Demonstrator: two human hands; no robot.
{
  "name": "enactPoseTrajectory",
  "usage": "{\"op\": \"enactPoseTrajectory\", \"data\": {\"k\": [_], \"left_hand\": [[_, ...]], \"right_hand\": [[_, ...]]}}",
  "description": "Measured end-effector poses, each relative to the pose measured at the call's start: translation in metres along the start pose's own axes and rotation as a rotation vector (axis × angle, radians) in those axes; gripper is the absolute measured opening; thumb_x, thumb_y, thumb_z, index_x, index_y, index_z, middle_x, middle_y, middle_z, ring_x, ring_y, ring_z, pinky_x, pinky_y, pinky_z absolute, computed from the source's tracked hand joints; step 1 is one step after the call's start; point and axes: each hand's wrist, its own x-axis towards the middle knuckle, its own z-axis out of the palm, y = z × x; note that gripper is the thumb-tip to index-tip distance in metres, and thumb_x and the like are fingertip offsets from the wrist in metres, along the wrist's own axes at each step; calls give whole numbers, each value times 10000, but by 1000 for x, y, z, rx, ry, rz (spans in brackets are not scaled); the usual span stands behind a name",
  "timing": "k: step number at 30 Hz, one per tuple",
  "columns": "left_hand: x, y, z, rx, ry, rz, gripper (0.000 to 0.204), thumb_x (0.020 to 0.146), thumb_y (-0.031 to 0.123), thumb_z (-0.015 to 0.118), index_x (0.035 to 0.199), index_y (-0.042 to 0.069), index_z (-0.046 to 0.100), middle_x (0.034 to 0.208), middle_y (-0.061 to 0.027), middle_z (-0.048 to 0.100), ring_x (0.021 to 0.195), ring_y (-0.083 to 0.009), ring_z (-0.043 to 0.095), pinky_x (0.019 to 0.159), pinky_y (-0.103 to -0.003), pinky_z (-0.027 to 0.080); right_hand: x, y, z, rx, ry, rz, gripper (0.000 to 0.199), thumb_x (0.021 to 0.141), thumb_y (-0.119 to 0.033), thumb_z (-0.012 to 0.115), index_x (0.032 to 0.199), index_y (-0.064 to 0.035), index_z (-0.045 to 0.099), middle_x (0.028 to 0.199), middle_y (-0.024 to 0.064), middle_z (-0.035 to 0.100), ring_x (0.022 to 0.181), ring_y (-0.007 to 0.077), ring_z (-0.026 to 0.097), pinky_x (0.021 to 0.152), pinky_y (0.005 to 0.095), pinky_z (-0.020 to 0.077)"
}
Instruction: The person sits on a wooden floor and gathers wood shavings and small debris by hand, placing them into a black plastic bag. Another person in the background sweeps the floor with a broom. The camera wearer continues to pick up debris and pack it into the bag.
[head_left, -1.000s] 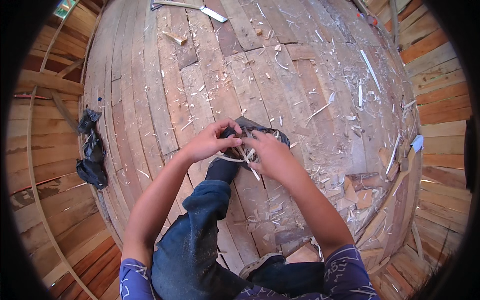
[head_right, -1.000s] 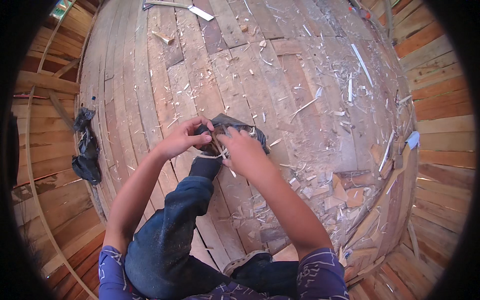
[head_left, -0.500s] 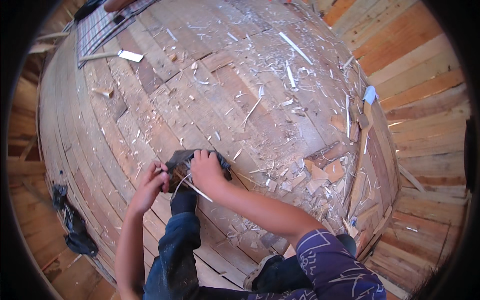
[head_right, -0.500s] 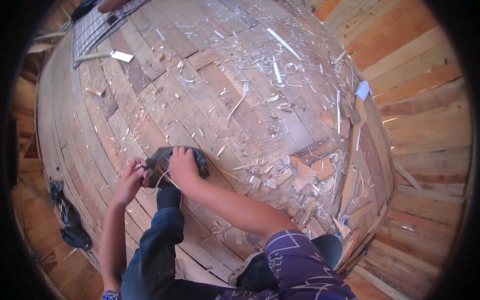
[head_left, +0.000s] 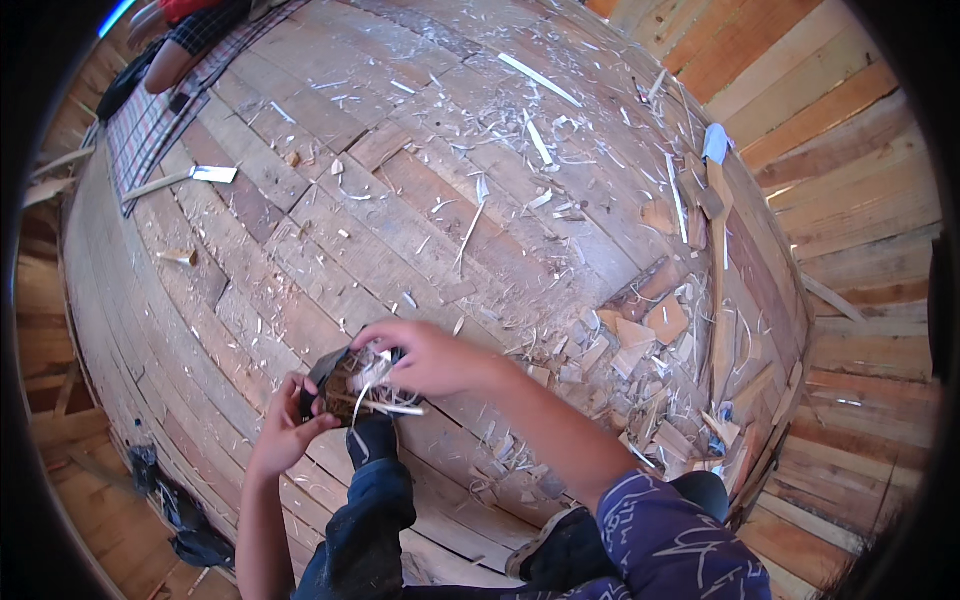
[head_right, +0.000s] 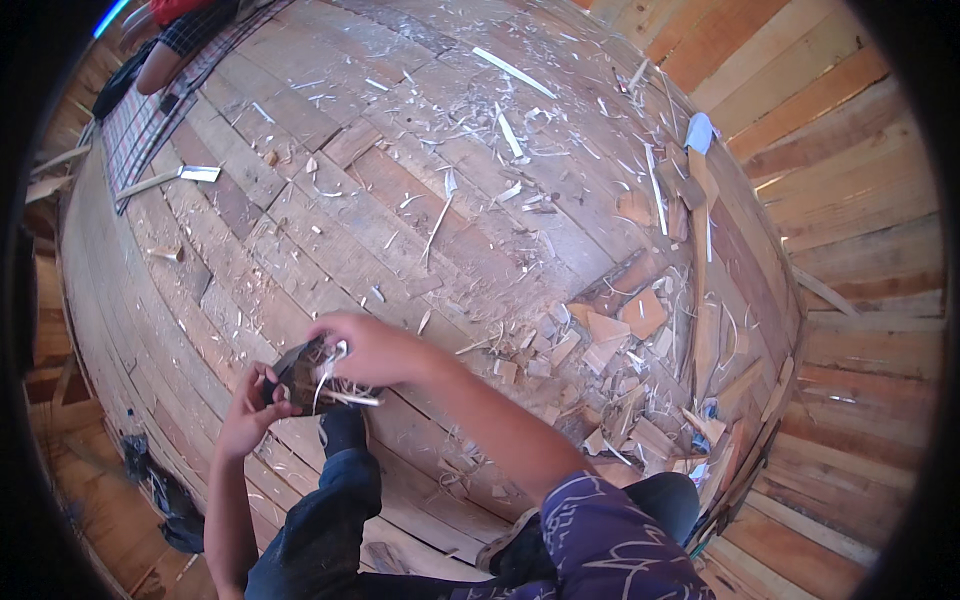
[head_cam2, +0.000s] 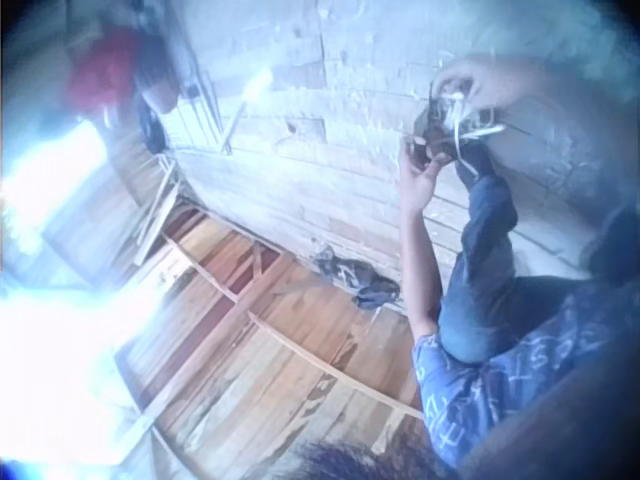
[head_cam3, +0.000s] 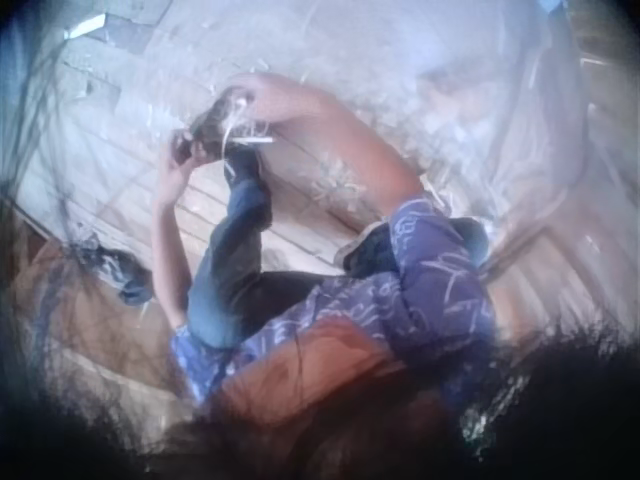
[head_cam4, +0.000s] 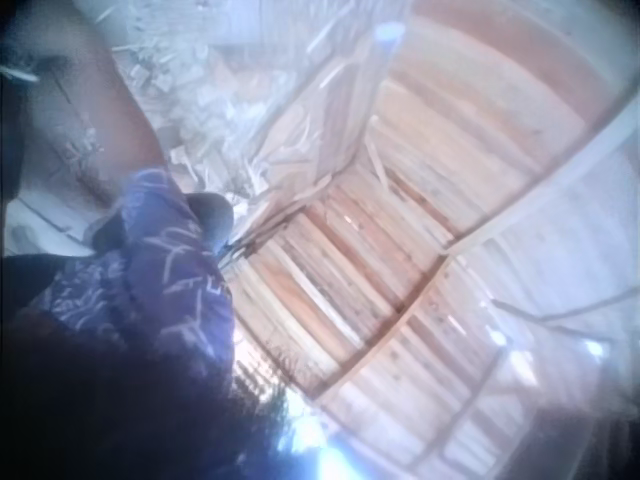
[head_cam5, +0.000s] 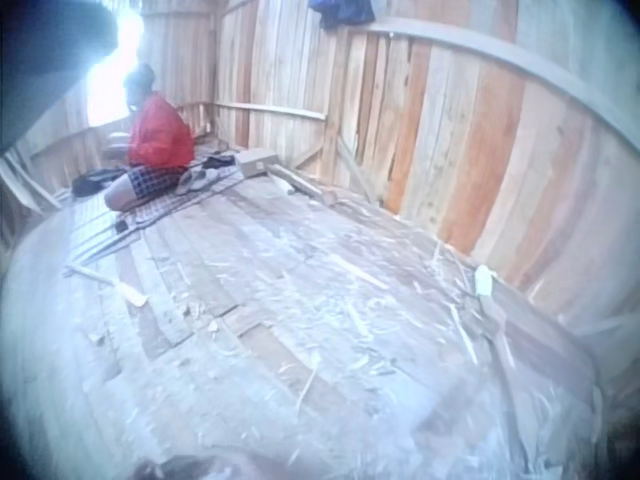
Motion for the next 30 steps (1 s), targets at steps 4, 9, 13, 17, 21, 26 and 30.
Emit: {"op": "enactPoseTrajectory", "data": {"k": [4,9,13,17,21,26,30], "left_hand": [[-7,-4,3,-39,-18,-86,419,739,-68,653,1011,97,381,834,-5,425,778,-114,520,854,-387,523],[-20,-20,-11,-199,-37,-128,455,718,-63,678,1013,96,370,845,-27,437,788,-174,576,921,-460,472],[-33,-17,-25,-266,12,-176,473,683,8,715,1005,84,377,822,-33,442,796,-218,615,948,-505,452],[-21,-19,-32,-320,-1,-209,488,666,65,741,995,80,380,814,-36,439,784,-233,617,952,-519,449],[-15,-9,-30,-331,-16,-196,489,667,80,748,988,84,379,818,-34,437,795,-228,612,964,-517,438],[-13,-2,-22,-351,-45,-117,494,670,87,751,998,87,381,833,-29,437,839,-225,605,995,-513,406],[-21,-6,-16,-346,-35,-116,502,664,86,750,1008,89,385,839,-26,438,842,-228,607,1011,-513,388]], "right_hand": [[-15,102,-130,-111,639,21,383,748,-92,672,1118,-35,590,1072,81,608,958,178,589,827,308,494],[-45,208,-275,-787,1111,211,661,682,-301,753,1241,-70,486,1316,230,434,1238,363,408,1015,418,355],[-11,184,-301,-952,1210,270,798,695,-474,715,1342,-116,415,1422,218,320,1333,370,289,1074,484,261],[10,171,-304,-980,1054,383,823,697,-519,704,1367,-151,397,1444,159,314,1343,354,277,1074,526,238],[10,165,-267,-1129,955,403,754,709,-490,706,1324,-135,453,1431,135,343,1327,345,303,1063,520,264],[-40,192,-237,-1188,882,273,595,724,-422,712,1206,-105,565,1378,143,398,1289,336,350,1026,512,317],[-62,197,-239,-947,748,408,590,722,-424,715,1196,-102,573,1390,157,383,1293,348,343,1026,497,317]]}}
